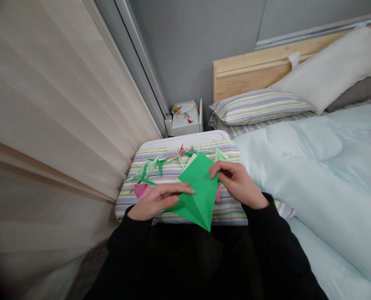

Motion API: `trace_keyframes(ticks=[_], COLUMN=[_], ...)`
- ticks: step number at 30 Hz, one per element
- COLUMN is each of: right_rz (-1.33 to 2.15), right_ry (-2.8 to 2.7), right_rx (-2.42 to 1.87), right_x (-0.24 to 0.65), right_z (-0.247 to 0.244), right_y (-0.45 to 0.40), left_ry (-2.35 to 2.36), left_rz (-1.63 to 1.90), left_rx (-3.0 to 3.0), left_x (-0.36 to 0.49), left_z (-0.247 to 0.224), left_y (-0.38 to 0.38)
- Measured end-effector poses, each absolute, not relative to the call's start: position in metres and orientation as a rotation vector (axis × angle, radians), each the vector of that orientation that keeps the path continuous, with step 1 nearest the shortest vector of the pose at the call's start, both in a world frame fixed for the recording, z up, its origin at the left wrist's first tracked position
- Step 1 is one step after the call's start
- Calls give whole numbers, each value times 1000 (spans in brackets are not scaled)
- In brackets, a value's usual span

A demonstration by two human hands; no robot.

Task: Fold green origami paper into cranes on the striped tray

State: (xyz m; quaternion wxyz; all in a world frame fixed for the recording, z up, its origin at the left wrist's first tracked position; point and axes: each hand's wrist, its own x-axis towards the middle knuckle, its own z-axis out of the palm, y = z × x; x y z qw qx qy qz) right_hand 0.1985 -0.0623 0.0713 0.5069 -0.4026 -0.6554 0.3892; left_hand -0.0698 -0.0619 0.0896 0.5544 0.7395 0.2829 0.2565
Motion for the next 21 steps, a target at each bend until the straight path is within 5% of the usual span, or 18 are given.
trace_keyframes(ticks=[15,21], right_rz=[1364,1270], right_ry=[-2115,-2099], right_rx=[-710,-837], right_x=[205,207], right_z=[86,84], right_y=[-67,-66], left_ry=[660,724], left_rz=[282,387], left_rx=[1862,2020], left_x=[-43,-44], left_z=[101,105], left_y=[-52,-54])
